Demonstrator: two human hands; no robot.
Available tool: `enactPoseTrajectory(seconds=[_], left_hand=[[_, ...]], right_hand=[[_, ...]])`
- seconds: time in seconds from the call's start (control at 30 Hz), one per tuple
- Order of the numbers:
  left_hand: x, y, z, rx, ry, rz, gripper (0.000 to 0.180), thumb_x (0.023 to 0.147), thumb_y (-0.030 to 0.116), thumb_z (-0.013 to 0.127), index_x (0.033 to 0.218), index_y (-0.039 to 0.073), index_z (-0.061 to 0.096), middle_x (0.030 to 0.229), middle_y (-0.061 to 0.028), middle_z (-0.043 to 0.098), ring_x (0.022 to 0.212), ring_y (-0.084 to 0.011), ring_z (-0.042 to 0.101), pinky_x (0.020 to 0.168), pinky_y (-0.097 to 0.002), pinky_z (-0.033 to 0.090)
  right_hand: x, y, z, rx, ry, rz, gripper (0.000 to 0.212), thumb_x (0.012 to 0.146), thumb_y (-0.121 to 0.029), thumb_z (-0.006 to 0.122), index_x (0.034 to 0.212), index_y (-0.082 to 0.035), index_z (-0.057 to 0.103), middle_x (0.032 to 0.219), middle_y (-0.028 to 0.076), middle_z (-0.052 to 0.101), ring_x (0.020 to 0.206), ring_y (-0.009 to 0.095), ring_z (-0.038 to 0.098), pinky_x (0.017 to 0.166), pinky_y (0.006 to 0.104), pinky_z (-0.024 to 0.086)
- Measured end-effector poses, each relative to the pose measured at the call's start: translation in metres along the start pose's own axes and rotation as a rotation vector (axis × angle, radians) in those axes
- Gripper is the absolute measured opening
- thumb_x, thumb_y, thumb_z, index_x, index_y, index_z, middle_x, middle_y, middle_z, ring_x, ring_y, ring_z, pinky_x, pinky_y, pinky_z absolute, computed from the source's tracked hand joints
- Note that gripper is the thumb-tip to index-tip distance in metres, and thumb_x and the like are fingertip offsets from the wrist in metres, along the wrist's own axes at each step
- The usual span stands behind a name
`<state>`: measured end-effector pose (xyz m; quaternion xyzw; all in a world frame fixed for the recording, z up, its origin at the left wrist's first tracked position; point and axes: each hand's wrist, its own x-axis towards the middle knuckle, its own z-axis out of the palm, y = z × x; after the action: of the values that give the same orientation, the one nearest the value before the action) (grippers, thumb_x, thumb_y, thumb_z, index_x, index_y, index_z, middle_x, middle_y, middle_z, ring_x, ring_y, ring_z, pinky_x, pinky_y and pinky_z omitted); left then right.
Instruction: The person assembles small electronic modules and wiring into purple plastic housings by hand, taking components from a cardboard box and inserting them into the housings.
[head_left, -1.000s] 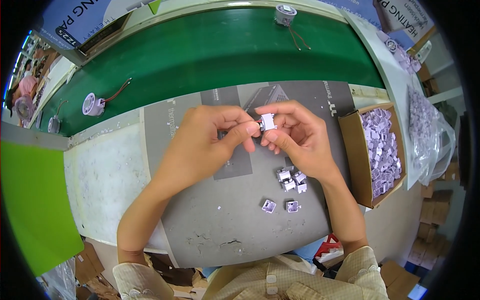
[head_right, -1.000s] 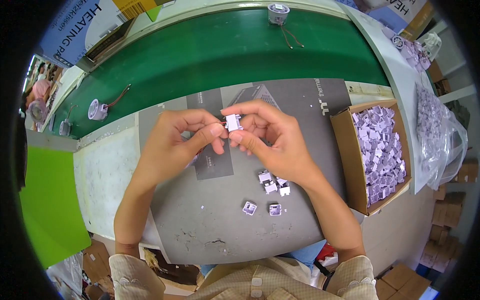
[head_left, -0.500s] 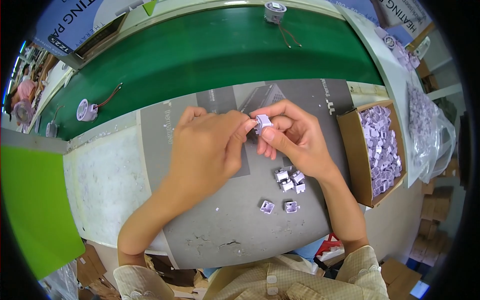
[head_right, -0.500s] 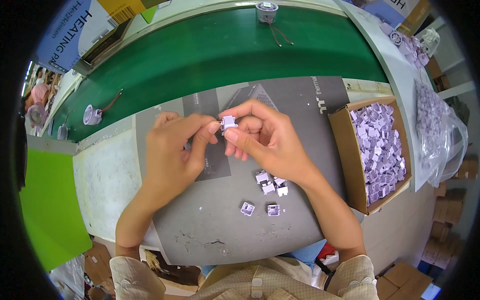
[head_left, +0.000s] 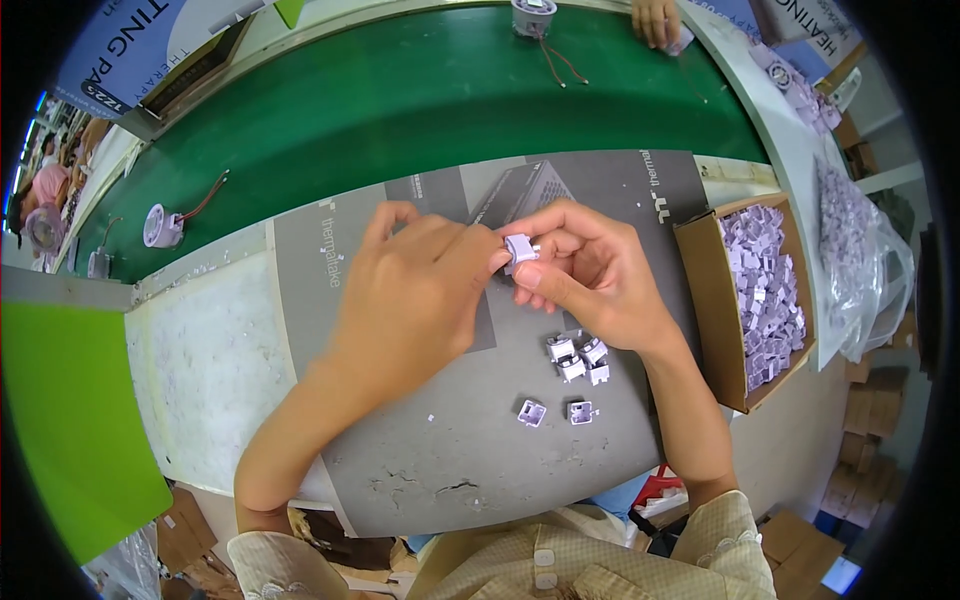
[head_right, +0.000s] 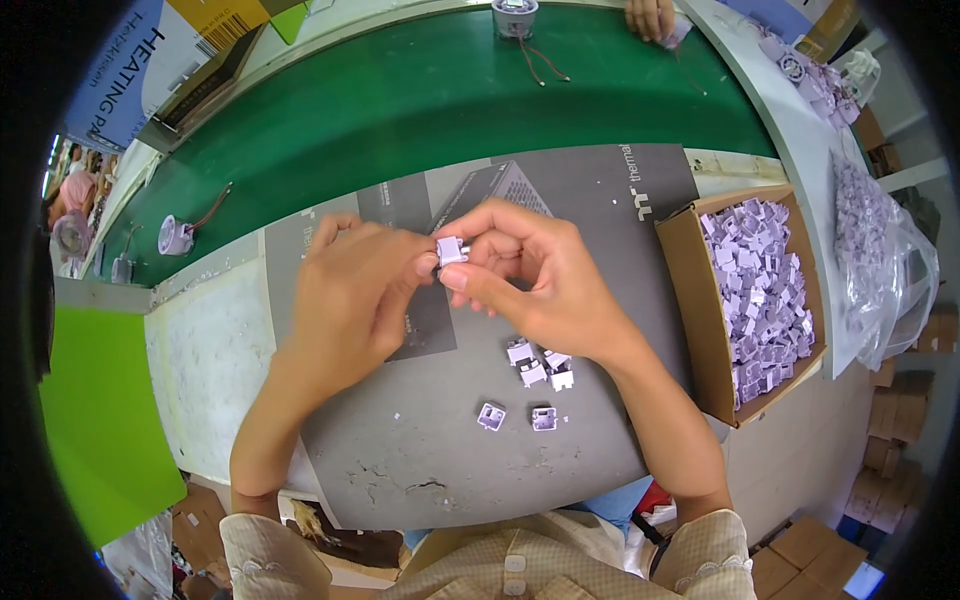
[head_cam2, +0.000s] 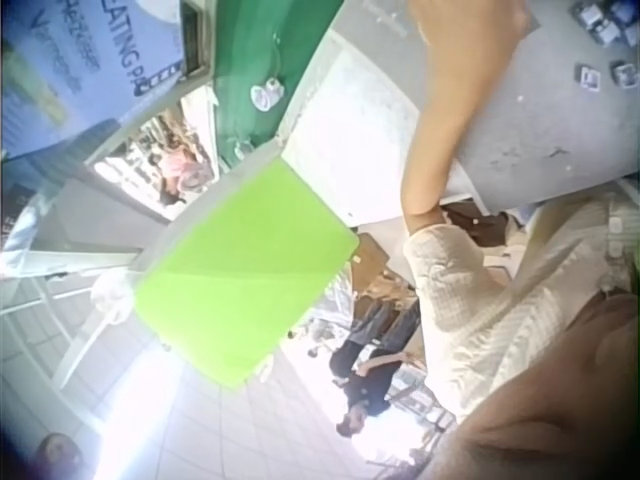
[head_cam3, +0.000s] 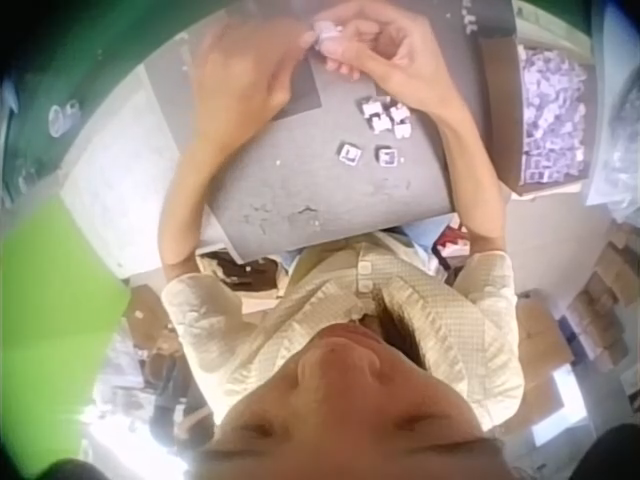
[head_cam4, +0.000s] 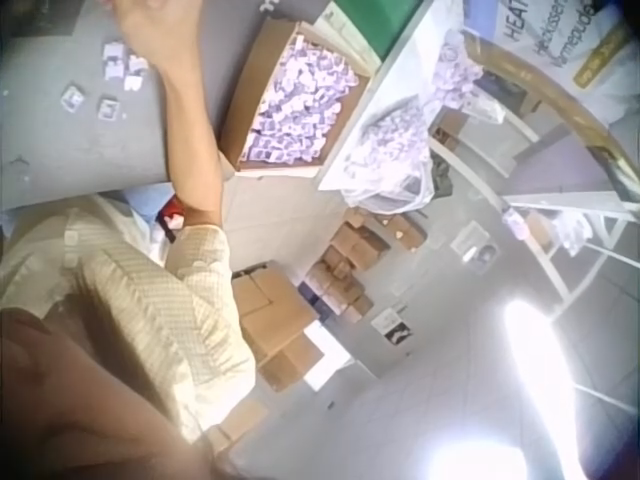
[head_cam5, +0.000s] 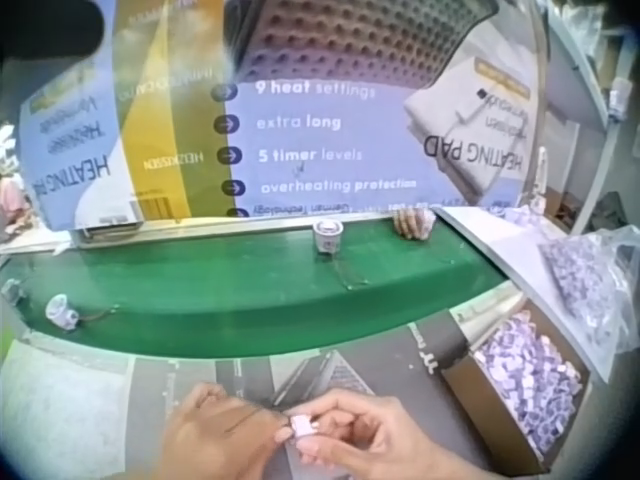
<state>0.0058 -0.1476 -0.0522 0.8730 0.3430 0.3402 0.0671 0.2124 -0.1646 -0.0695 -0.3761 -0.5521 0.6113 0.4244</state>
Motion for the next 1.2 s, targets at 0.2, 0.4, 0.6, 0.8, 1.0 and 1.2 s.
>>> enactPoseTrajectory(seconds=[0.2, 0.4, 0.6, 0.8, 1.0, 1.2], left_hand=[[0.003, 0.007, -0.011, -0.325, -0.172, -0.391, 0.013, 0.089, 0.008, 0.071, 0.101, 0.006, 0.067, 0.081, -0.0085, 0.074, 0.067, -0.0227, 0.064, 0.074, -0.0343, 0.046], [-0.004, 0.005, -0.004, -0.236, -0.194, -0.319, 0.021, 0.085, 0.009, 0.075, 0.105, 0.007, 0.066, 0.084, -0.0072, 0.075, 0.07, -0.0235, 0.066, 0.085, -0.0369, 0.048], [-0.014, 0.011, -0.022, 0.145, -0.334, -0.307, 0.014, 0.081, 0.012, 0.077, 0.091, 0.006, 0.07, 0.082, -0.0053, 0.072, 0.076, -0.0254, 0.066, 0.108, -0.0493, 0.036], [-0.012, 0.007, -0.015, 0.117, -0.369, -0.332, 0.008, 0.08, 0.013, 0.077, 0.079, 0.007, 0.072, 0.081, -0.005, 0.071, 0.079, -0.0249, 0.065, 0.109, -0.0491, 0.036], [-0.007, 0.026, -0.032, 0.137, -0.353, -0.23, 0.041, 0.075, 0.017, 0.082, 0.111, 0.008, 0.065, 0.104, -0.0122, 0.07, 0.089, -0.0324, 0.067, 0.105, -0.0485, 0.04], [-0.009, 0.015, -0.036, 0.102, -0.518, -0.454, 0.07, 0.066, 0.016, 0.089, 0.125, 0.006, 0.053, 0.105, -0.0174, 0.068, 0.093, -0.0392, 0.067, 0.083, -0.0429, 0.054]], right_hand=[[0.006, 0.007, -0.004, -0.239, 0.145, -0.146, 0.024, 0.089, -0.011, 0.075, 0.111, -0.003, 0.07, 0.084, 0.002, 0.068, 0.072, 0.007, 0.059, 0.061, 0.0233, 0.047], [0.006, 0.002, -0.007, -0.569, 0.066, -0.26, 0.027, 0.083, -0.008, 0.077, 0.109, -0.008, 0.071, 0.089, 0.006, 0.067, 0.08, 0.017, 0.062, 0.062, 0.0276, 0.049], [0.003, 0.009, -0.005, -0.637, 0.059, -0.21, 0.027, 0.08, -0.009, 0.078, 0.106, -0.007, 0.07, 0.09, 0.009, 0.068, 0.084, 0.024, 0.064, 0.073, 0.036, 0.052], [0.007, 0.014, -0.001, -0.774, 0.032, -0.383, 0.028, 0.076, -0.007, 0.079, 0.102, -0.005, 0.069, 0.092, 0.012, 0.069, 0.094, 0.031, 0.064, 0.091, 0.0434, 0.047], [0.004, 0.013, -0.002, -0.807, 0.013, -0.424, 0.027, 0.076, -0.007, 0.079, 0.101, -0.005, 0.069, 0.096, 0.011, 0.07, 0.096, 0.03, 0.064, 0.09, 0.0421, 0.047], [0.002, 0.013, 0.004, -0.817, 0.004, -0.389, 0.033, 0.074, -0.007, 0.082, 0.105, -0.006, 0.072, 0.098, 0.008, 0.072, 0.092, 0.029, 0.066, 0.091, 0.0391, 0.049]])
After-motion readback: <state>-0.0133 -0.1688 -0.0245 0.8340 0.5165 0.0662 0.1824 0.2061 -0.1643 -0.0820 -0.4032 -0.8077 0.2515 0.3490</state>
